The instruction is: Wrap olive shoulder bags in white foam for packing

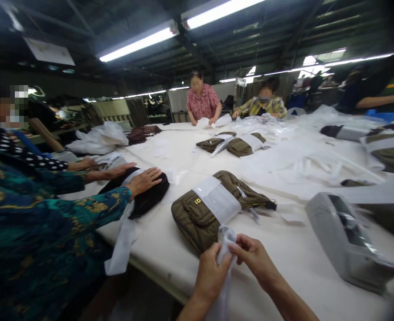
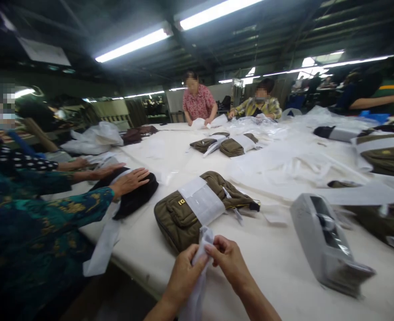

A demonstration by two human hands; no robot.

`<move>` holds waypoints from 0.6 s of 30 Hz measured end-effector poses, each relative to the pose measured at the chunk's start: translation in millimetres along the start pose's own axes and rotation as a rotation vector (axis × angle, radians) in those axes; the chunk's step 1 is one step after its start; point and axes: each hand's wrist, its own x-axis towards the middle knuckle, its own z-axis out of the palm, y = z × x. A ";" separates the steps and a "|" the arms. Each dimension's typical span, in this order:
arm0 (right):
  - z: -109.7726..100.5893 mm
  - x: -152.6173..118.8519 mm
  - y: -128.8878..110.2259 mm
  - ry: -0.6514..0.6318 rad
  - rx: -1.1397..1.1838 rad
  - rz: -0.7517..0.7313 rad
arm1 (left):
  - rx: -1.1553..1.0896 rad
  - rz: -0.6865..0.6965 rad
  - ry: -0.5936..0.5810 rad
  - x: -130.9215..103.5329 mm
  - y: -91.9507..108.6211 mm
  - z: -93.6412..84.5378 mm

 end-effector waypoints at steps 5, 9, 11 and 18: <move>-6.5 2.7 -2.7 -0.080 -0.019 0.012 | -0.080 0.001 0.088 -2.2 -1.5 7.7; -11.5 2.8 2.0 -0.093 0.019 0.041 | -0.158 -0.015 0.095 -1.5 -2.9 13.0; -12.8 3.4 6.5 -0.099 0.061 0.062 | -0.137 -0.042 0.125 -0.5 -4.4 14.6; -10.6 7.7 18.3 -0.043 0.189 0.104 | -0.069 -0.057 0.110 3.8 -6.4 14.2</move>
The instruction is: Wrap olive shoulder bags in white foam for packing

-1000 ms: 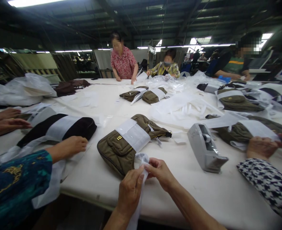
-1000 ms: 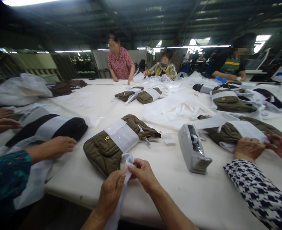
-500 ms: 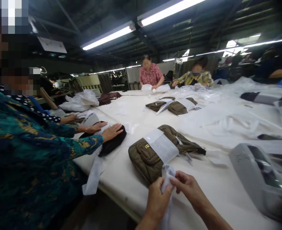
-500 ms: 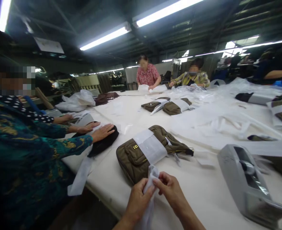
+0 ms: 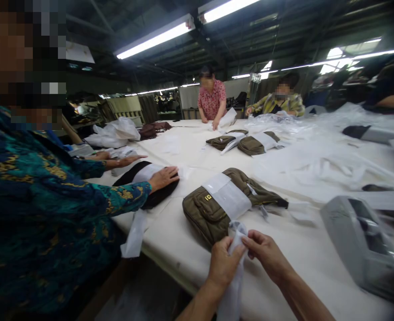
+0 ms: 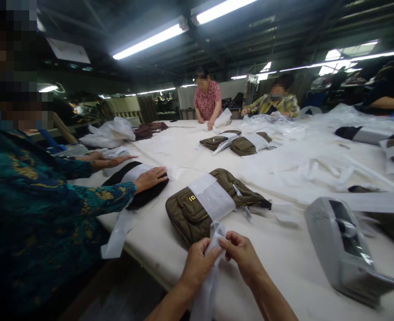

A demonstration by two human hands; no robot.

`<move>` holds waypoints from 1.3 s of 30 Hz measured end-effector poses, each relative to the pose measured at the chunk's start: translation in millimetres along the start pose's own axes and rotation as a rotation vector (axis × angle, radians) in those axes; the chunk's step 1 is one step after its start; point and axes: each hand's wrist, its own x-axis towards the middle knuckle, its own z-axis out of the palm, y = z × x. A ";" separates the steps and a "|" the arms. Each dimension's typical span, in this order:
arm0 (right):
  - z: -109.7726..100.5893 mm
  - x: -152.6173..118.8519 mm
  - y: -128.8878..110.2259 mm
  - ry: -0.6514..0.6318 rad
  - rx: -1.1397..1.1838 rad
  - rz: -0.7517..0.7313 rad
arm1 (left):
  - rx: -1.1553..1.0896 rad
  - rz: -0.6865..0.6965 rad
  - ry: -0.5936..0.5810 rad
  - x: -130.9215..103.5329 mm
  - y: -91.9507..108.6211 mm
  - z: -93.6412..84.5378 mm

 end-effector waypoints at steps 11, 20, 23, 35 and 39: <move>-33.5 -43.0 -55.2 0.442 -0.197 -0.153 | 0.105 -0.115 -0.070 16.7 -8.4 -1.5; -196.3 -102.4 -115.0 1.060 -0.728 -0.098 | 0.083 -0.186 -0.061 19.7 -13.4 -3.5; -208.8 -94.8 -111.7 0.970 -0.638 0.028 | 0.059 -0.218 -0.107 22.6 -15.5 -5.5; -193.3 -136.6 -114.8 0.784 -0.199 0.094 | 0.125 -0.215 -0.055 20.3 -6.3 -4.8; -188.6 -145.0 -76.6 0.861 -0.158 0.118 | 0.038 -0.258 -0.103 23.6 -11.8 -5.0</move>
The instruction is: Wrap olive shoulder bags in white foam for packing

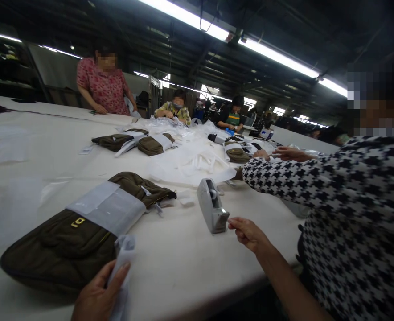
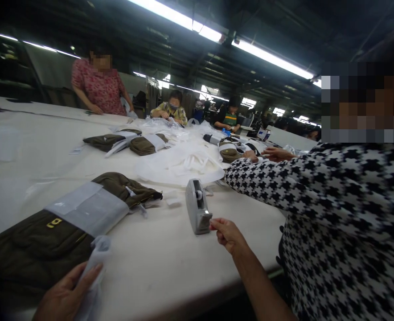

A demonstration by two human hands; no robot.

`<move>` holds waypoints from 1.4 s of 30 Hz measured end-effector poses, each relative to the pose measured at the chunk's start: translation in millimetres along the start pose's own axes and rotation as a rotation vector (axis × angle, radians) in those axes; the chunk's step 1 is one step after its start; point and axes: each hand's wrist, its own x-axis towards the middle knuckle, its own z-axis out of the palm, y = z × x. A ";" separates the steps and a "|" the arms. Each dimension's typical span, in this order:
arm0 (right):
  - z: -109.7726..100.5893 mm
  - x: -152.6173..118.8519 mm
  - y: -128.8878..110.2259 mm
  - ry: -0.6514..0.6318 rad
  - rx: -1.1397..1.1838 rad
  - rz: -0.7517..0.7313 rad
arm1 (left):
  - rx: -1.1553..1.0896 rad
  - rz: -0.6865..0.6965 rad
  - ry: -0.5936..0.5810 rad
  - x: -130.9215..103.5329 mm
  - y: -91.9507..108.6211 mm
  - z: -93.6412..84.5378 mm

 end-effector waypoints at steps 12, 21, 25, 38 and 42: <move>95.5 -51.8 16.6 -0.435 -0.040 -0.132 | -0.129 0.214 0.004 -18.4 9.6 4.4; 202.8 -68.2 -31.5 -0.959 -0.176 -0.313 | -0.107 0.291 0.038 -24.4 16.5 4.3; 210.8 -64.4 -29.0 -0.991 -0.181 -0.324 | -0.143 0.303 0.035 -24.4 16.6 4.5; 226.4 -52.4 -12.4 -0.756 -0.330 -0.381 | -0.071 0.314 0.069 -26.5 17.1 7.7; 223.3 -47.2 -8.0 -0.770 -0.319 -0.335 | -0.065 0.326 0.051 -27.9 16.0 5.3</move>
